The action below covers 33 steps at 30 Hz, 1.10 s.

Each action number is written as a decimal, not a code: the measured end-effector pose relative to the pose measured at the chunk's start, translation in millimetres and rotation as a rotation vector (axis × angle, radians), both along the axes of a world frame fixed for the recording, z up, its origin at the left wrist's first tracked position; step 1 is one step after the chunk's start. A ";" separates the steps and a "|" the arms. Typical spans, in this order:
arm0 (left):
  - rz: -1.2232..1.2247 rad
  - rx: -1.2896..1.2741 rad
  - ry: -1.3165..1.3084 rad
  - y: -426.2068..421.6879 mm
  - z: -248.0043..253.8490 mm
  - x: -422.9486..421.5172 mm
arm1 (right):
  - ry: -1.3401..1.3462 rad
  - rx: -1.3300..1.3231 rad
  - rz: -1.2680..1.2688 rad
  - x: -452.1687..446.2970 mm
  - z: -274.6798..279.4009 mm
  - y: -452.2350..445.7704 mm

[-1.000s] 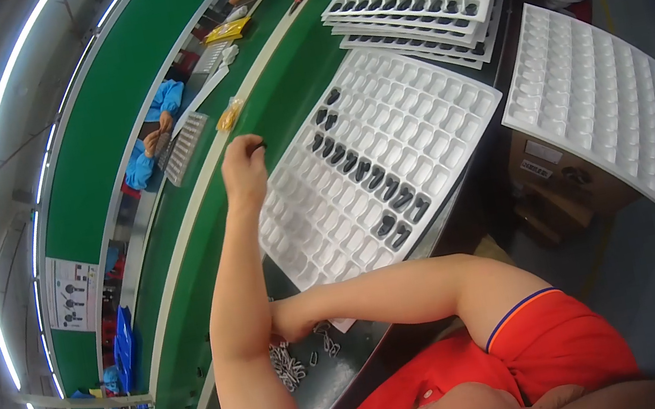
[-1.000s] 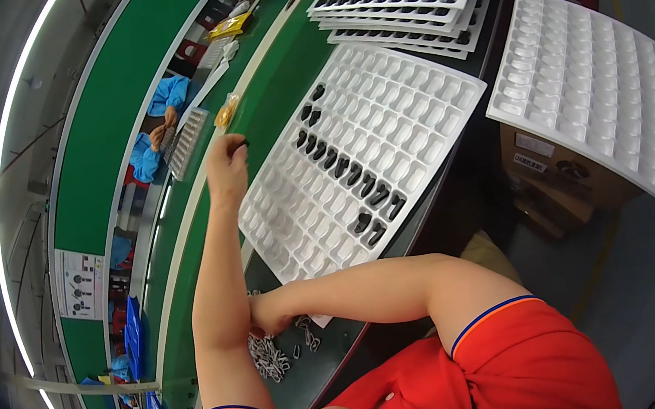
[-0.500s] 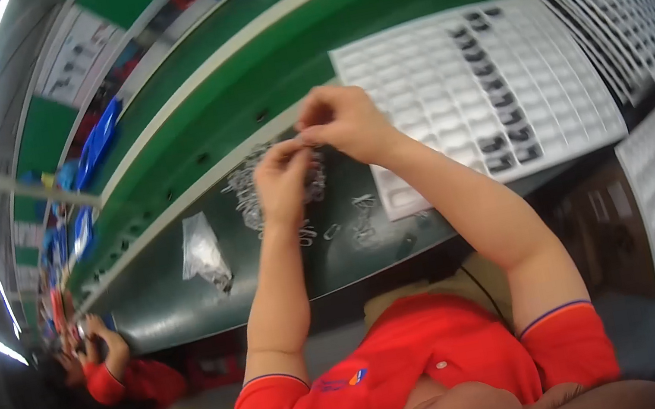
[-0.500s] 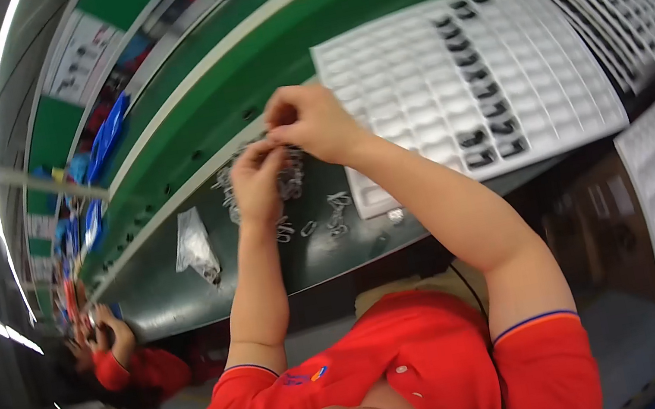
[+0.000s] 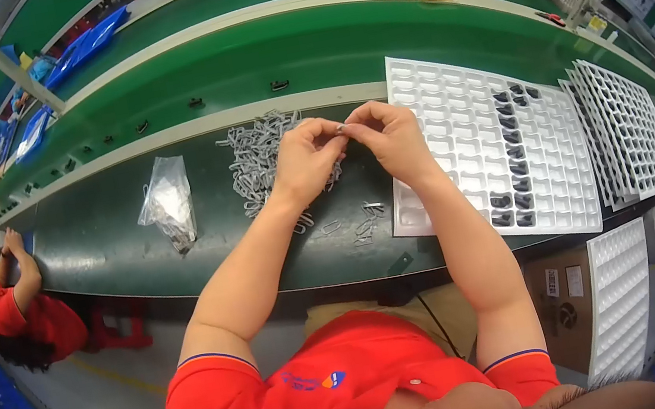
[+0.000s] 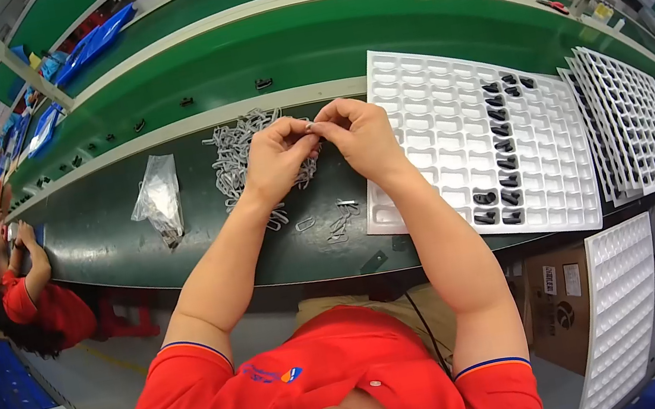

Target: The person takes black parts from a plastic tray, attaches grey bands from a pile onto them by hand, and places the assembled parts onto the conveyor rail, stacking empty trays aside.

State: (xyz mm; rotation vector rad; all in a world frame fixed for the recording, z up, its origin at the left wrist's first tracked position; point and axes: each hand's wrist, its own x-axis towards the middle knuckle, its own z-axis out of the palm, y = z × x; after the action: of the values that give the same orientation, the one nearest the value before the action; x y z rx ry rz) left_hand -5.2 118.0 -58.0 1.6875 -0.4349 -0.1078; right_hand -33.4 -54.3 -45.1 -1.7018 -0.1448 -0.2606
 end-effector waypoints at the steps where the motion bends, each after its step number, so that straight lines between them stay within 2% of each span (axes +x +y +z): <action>1: -0.014 -0.087 0.073 0.0 1.1 0.6 | 0.006 0.017 -0.005 0.7 0.1 -0.8; 3: -0.043 -0.261 0.214 0.4 3.5 1.8 | 0.013 0.035 -0.005 0.3 2.0 -1.6; 11: -0.036 -0.333 0.280 2.8 13.9 -4.7 | 0.027 0.075 -0.003 -3.3 5.6 5.8; 14: -0.047 -0.308 0.285 3.0 12.3 -4.0 | 0.050 -0.058 -0.048 -3.1 5.1 4.8; 24: -0.075 -0.268 0.239 1.4 3.7 -2.3 | 0.061 -0.105 -0.019 -1.8 2.9 -0.5; 33: -0.104 -0.367 0.361 3.5 7.7 -3.5 | 0.065 -0.098 0.021 -1.0 4.6 -7.5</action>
State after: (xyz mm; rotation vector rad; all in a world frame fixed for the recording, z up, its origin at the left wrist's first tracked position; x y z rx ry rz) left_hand -8.7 121.5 -50.3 1.2515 -0.2509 -0.3795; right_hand -34.5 -61.8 -40.5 -1.8029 -0.1293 -0.1853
